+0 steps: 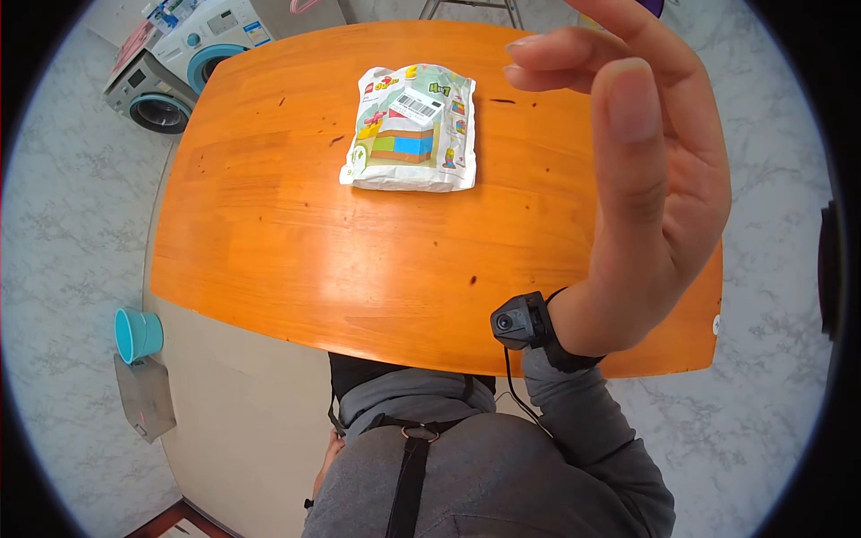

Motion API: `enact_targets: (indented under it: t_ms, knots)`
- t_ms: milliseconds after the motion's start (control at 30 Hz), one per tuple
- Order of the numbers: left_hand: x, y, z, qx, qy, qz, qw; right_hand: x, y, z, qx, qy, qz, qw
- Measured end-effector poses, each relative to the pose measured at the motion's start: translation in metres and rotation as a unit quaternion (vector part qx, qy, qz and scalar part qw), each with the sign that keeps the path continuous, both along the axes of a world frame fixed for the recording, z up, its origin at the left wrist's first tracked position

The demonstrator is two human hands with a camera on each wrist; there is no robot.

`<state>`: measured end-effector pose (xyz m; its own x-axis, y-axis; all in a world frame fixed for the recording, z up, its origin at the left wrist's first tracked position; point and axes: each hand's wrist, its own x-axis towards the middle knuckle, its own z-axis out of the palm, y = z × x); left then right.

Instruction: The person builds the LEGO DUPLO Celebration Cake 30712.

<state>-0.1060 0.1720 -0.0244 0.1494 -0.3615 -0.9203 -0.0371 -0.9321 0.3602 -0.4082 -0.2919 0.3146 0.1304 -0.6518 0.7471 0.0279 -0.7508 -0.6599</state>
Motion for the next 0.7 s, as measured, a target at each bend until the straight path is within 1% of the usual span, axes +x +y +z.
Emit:
enact_targets:
  t_ms: [200, 533, 700]
  knots:
    - [-0.011, 0.012, 0.008, 0.010, -0.005, 0.022, 1.000, 0.000, -0.007, -0.003, 0.009, -0.005, 0.013, 1.000]
    - [-0.017, 0.015, 0.008, 0.018, -0.012, 0.025, 0.999, 0.000, -0.004, -0.003, 0.018, -0.003, 0.021, 1.000]
    - [-0.016, 0.007, -0.003, 0.019, -0.010, 0.022, 1.000, -0.001, -0.010, -0.009, 0.022, 0.000, 0.022, 1.000]
